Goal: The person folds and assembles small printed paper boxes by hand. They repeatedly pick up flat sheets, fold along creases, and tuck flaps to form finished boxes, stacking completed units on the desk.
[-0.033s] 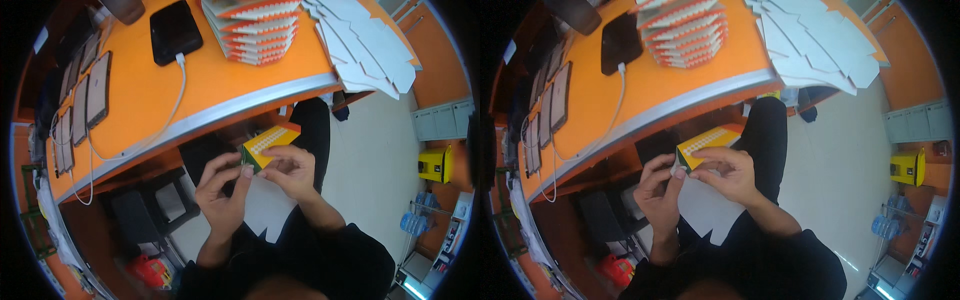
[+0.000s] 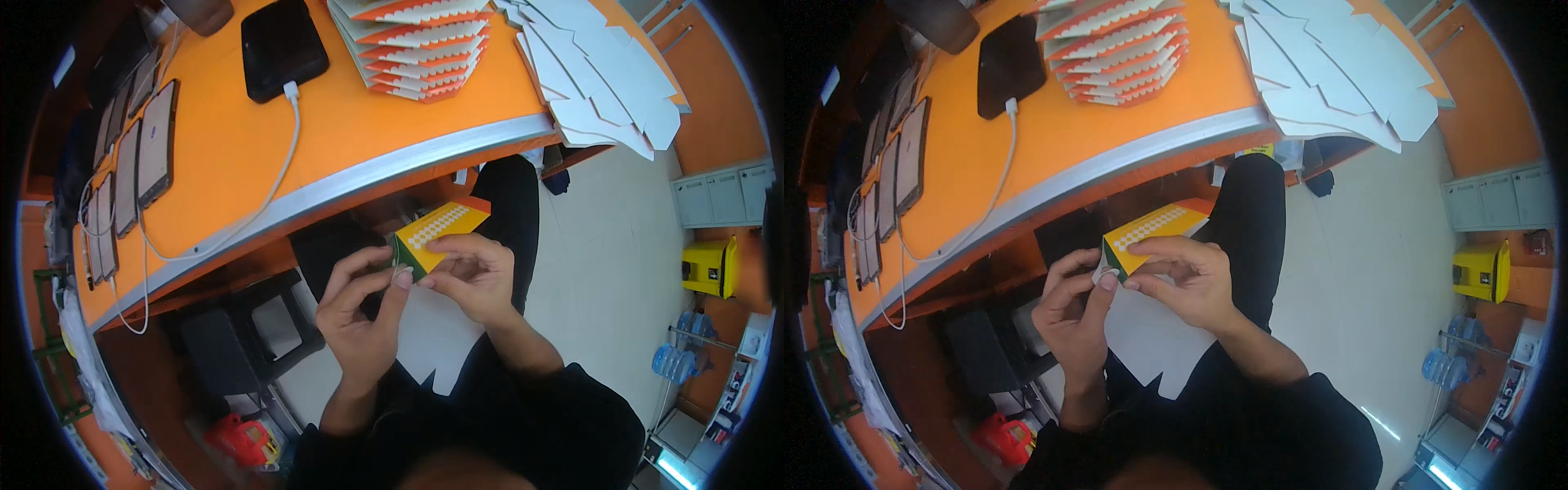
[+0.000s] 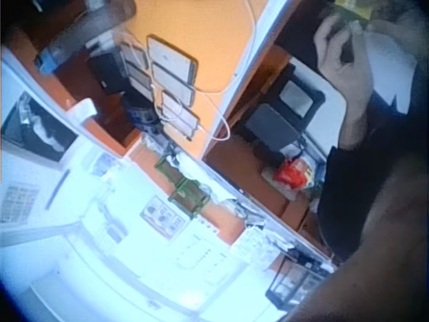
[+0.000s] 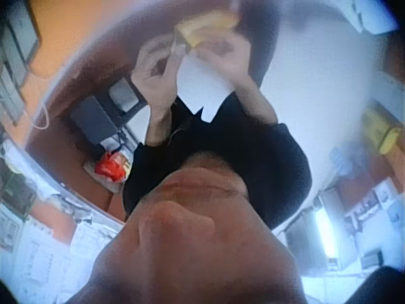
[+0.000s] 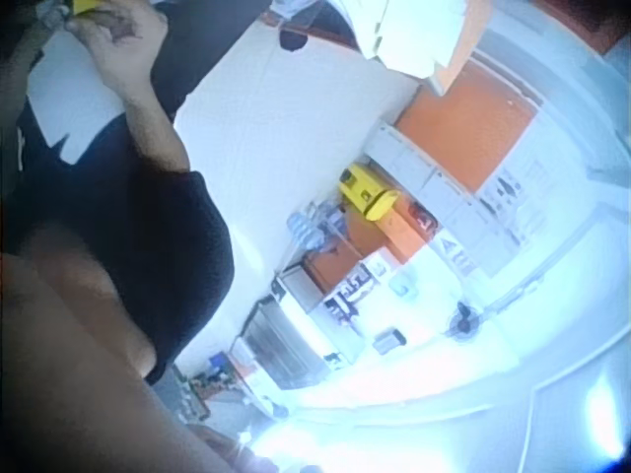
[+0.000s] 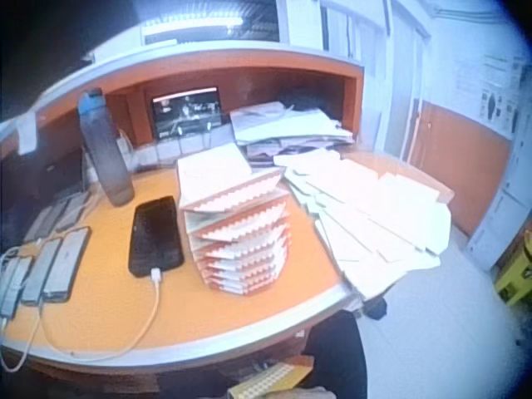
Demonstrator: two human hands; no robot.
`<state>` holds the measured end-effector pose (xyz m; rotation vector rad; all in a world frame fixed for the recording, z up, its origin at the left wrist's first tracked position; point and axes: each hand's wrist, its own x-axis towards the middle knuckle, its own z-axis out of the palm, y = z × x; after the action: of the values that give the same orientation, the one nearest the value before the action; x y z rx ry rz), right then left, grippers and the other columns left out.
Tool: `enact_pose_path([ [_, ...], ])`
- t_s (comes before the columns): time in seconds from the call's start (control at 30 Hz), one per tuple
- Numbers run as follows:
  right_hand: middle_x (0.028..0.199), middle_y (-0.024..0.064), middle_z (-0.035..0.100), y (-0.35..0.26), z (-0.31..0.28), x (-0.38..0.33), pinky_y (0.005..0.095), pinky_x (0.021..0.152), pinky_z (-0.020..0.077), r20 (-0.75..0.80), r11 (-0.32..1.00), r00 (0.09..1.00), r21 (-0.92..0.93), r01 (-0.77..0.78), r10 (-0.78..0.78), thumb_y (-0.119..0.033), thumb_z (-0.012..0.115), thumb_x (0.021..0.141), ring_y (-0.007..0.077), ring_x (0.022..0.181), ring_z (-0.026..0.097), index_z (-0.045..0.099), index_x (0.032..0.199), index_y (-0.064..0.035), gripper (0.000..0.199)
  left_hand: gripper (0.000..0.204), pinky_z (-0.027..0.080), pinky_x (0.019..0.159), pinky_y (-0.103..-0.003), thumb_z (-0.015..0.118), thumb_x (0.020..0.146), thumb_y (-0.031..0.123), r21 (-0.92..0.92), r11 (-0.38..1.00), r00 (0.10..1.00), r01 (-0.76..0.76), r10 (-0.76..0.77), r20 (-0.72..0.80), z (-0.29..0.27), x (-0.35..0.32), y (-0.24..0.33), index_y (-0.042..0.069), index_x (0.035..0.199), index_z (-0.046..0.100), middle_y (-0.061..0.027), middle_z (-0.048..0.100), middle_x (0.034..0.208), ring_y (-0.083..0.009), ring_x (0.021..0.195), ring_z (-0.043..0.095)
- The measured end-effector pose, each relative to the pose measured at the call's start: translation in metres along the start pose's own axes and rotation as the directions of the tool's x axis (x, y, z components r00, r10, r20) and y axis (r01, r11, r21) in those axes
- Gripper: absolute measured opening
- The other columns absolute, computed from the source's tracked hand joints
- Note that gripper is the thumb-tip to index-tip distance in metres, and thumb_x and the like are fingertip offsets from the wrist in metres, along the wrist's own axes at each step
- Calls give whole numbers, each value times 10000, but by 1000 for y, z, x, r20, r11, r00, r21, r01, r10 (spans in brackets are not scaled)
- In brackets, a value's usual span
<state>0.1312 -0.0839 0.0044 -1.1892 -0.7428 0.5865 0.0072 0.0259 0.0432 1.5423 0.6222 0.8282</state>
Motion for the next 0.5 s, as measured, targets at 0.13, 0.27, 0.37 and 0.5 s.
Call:
enact_pose_path([
  [0.13,1152,207,708,9,7,3,358,903,627,5,984,1000,180,7,-8,116,765,830,241,988,744,666,1193,84,377,101,516,915,-319,765,859,-35,7,1000,1000,-4,4,-19,-5,-3,-9,-22,959,764,-163,684,1154,-200,1039,662],
  [0.27,1095,191,727,13,5,14,328,864,627,-9,991,1000,134,26,-25,95,781,827,214,955,747,676,1183,70,372,95,539,878,-311,790,850,-1,98,995,999,-36,37,-5,-3,7,-8,-15,942,769,-155,695,1136,-207,1027,676],
  [0.37,1054,169,740,4,-1,12,307,830,624,-1,997,997,-11,-74,74,84,790,823,193,936,748,680,1178,64,373,104,547,865,-309,798,834,8,253,965,996,-74,61,57,-6,9,-6,-5,934,774,-148,699,1120,-221,1023,680],
  [0.5,1076,175,735,8,-4,7,314,846,623,-8,991,992,-43,-127,127,96,775,831,199,951,744,663,1193,74,380,109,547,850,-341,804,815,24,323,940,992,-108,79,99,-8,12,-5,9,921,781,-143,707,1105,-249,995,686],
])
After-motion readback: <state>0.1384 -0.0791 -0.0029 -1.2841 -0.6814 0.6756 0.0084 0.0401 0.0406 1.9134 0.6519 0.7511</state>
